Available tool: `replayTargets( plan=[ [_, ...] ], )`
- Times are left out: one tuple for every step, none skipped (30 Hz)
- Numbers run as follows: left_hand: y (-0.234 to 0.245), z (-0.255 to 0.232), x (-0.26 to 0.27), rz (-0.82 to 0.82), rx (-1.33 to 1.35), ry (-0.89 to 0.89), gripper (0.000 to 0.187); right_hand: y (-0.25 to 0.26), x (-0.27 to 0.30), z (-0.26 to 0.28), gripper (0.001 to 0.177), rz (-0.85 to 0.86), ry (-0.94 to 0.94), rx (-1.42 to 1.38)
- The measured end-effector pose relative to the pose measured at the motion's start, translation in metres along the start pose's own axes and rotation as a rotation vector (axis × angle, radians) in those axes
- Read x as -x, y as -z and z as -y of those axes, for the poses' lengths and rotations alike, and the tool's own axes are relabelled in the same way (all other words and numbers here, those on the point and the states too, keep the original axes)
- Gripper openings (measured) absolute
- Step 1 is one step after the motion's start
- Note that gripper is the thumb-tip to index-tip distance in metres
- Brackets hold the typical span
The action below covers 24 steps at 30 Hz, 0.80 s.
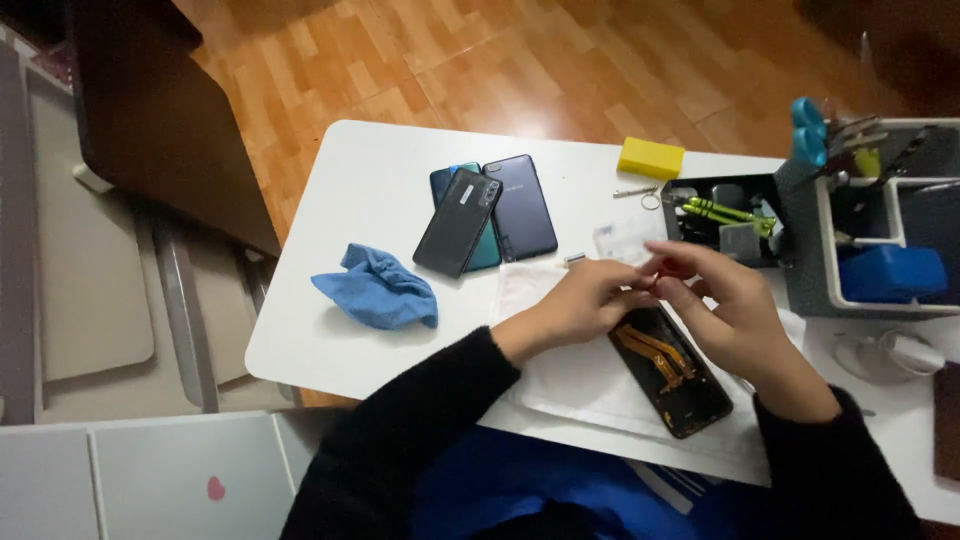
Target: Finalizing the assembly of a smartphone by tightening internal screws and attaching the back cover.
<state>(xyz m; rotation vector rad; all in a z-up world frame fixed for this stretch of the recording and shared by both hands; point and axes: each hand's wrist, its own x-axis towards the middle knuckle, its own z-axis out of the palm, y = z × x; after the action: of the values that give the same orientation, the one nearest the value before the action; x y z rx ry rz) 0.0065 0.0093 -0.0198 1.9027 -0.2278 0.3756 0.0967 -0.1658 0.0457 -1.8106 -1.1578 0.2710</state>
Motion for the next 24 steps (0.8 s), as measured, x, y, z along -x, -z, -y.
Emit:
replayTargets(
  plan=[
    [-0.001, 0.002, 0.003, 0.038, 0.0, -0.055, 0.01, 0.0, 0.001, -0.002, 0.029, 0.025, 0.058, 0.005],
    [-0.001, 0.0, 0.004, 0.029, 0.002, -0.053, 0.01, -0.002, 0.002, -0.005, 0.029, 0.034, 0.06, 0.007],
    [-0.001, -0.001, 0.004, 0.051, -0.015, -0.034, 0.016, -0.005, 0.003, -0.008, 0.023, -0.054, 0.079, 0.058],
    [-0.001, -0.002, 0.004, 0.073, -0.032, -0.015, 0.023, -0.008, 0.004, -0.011, 0.018, -0.141, 0.098, 0.108],
    [0.001, -0.014, 0.004, 0.074, -0.03, -0.019, 0.023, -0.009, 0.003, -0.012, 0.018, -0.143, 0.099, 0.112],
    [0.002, -0.026, 0.005, -0.023, 0.004, 0.021, 0.022, -0.011, 0.003, -0.013, 0.019, -0.208, 0.146, 0.086],
    [0.003, -0.038, 0.005, -0.116, 0.038, 0.062, 0.024, -0.013, 0.002, -0.014, 0.02, -0.276, 0.192, 0.059],
    [0.001, -0.025, 0.005, -0.112, 0.039, 0.058, 0.024, -0.014, 0.003, -0.01, 0.02, -0.28, 0.191, 0.062],
    [-0.002, -0.011, 0.006, -0.107, 0.029, 0.061, 0.018, -0.016, 0.004, -0.006, 0.021, -0.3, 0.193, 0.065],
    [-0.004, 0.003, 0.007, -0.102, 0.019, 0.065, 0.012, -0.019, 0.006, -0.003, 0.023, -0.319, 0.194, 0.067],
    [-0.004, 0.001, 0.007, -0.095, 0.021, 0.062, 0.012, -0.018, 0.003, 0.002, 0.023, -0.325, 0.191, 0.07],
    [-0.004, -0.001, 0.006, -0.075, 0.005, 0.029, 0.01, -0.017, 0.001, 0.006, 0.025, -0.288, 0.196, 0.037],
    [-0.005, -0.002, 0.004, -0.06, -0.009, -0.005, 0.009, -0.014, -0.003, 0.009, 0.029, -0.246, 0.203, 0.005],
    [-0.004, -0.005, 0.0, -0.057, -0.006, -0.009, 0.009, -0.01, -0.004, 0.014, 0.029, -0.249, 0.201, 0.01],
    [-0.002, -0.008, -0.003, -0.039, -0.022, -0.054, 0.007, -0.006, -0.006, 0.02, 0.02, -0.202, 0.216, 0.014],
    [-0.001, -0.011, -0.005, -0.022, -0.038, -0.099, 0.006, -0.003, -0.007, 0.025, 0.015, -0.154, 0.23, 0.017],
    [-0.001, -0.012, -0.003, -0.02, -0.036, -0.097, 0.006, -0.004, -0.005, 0.023, 0.015, -0.154, 0.226, 0.016],
    [-0.001, -0.013, -0.001, -0.028, -0.033, -0.081, 0.006, -0.005, -0.004, 0.021, 0.012, -0.198, 0.264, 0.09],
    [-0.001, -0.014, 0.001, -0.036, -0.03, -0.067, 0.007, -0.006, -0.003, 0.019, 0.01, -0.242, 0.302, 0.165],
    [-0.001, -0.014, 0.002, -0.033, -0.028, -0.067, 0.007, -0.007, -0.002, 0.017, 0.01, -0.243, 0.298, 0.166],
    [-0.003, -0.014, 0.003, -0.063, -0.028, -0.029, 0.012, -0.007, 0.0, 0.016, 0.012, -0.262, 0.314, 0.205],
    [-0.004, -0.015, 0.004, -0.092, -0.028, 0.009, 0.018, -0.007, 0.002, 0.014, 0.015, -0.28, 0.329, 0.243],
    [-0.004, -0.012, 0.003, -0.088, -0.023, 0.01, 0.018, -0.007, 0.002, 0.01, 0.015, -0.281, 0.323, 0.246],
    [-0.005, -0.01, 0.003, -0.066, 0.013, 0.029, 0.013, -0.007, 0.001, 0.006, 0.014, -0.267, 0.315, 0.243]
  ],
)
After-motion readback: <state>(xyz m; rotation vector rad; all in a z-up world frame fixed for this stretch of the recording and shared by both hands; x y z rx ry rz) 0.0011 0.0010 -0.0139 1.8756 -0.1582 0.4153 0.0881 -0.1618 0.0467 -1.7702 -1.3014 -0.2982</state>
